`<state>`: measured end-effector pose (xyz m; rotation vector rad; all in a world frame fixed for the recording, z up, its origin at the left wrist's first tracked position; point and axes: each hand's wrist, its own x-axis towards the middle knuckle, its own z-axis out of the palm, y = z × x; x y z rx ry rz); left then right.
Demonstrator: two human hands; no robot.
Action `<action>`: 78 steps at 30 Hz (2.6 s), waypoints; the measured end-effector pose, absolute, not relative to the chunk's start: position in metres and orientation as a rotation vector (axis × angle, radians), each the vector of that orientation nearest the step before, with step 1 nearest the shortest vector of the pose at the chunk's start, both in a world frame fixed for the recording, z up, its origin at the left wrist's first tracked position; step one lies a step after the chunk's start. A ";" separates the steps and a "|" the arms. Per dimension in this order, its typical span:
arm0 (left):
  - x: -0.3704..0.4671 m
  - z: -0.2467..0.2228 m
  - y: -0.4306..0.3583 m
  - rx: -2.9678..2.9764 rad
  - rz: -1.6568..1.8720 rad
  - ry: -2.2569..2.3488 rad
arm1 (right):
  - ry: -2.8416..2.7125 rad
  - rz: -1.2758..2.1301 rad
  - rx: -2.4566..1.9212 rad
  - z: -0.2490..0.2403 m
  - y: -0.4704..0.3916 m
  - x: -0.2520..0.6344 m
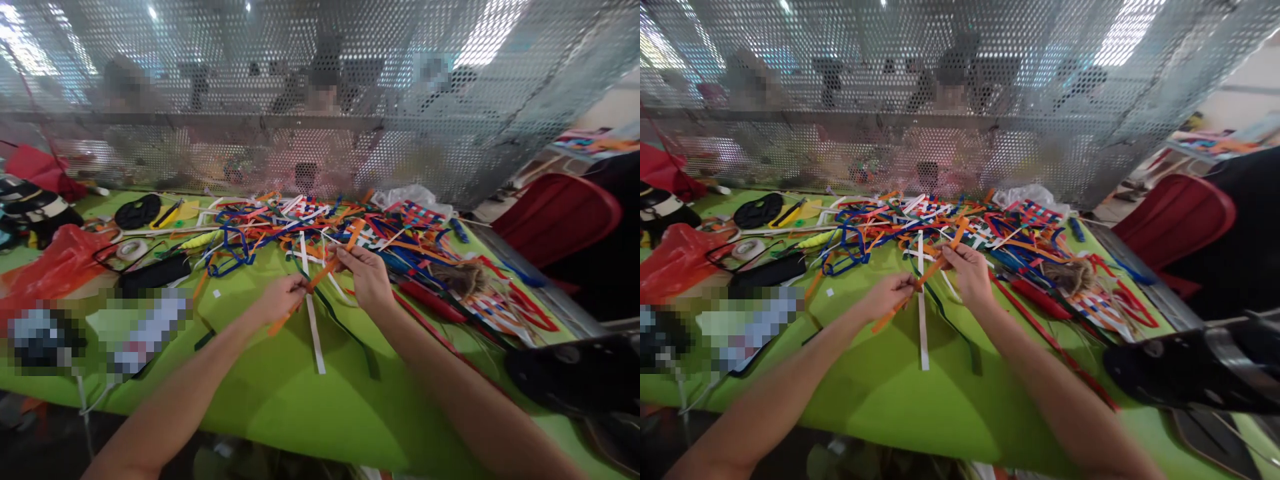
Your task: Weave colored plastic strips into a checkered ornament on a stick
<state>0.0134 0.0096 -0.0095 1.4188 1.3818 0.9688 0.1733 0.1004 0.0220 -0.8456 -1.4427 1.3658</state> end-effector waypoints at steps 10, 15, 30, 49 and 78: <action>0.011 -0.008 0.008 1.490 0.949 1.275 | -1.539 1.499 -0.897 0.021 0.086 0.172; 0.009 -0.001 0.009 1.456 1.303 1.278 | -1.776 1.565 -0.900 0.015 0.073 0.166; 0.011 0.007 0.005 1.295 1.505 1.343 | -2.158 1.558 -0.919 0.008 0.054 0.156; 0.010 0.004 0.005 1.350 1.549 1.470 | -2.222 1.481 -0.878 0.003 0.049 0.157; 0.009 0.006 0.005 1.249 1.409 1.287 | -2.310 1.230 -0.839 0.011 0.054 0.161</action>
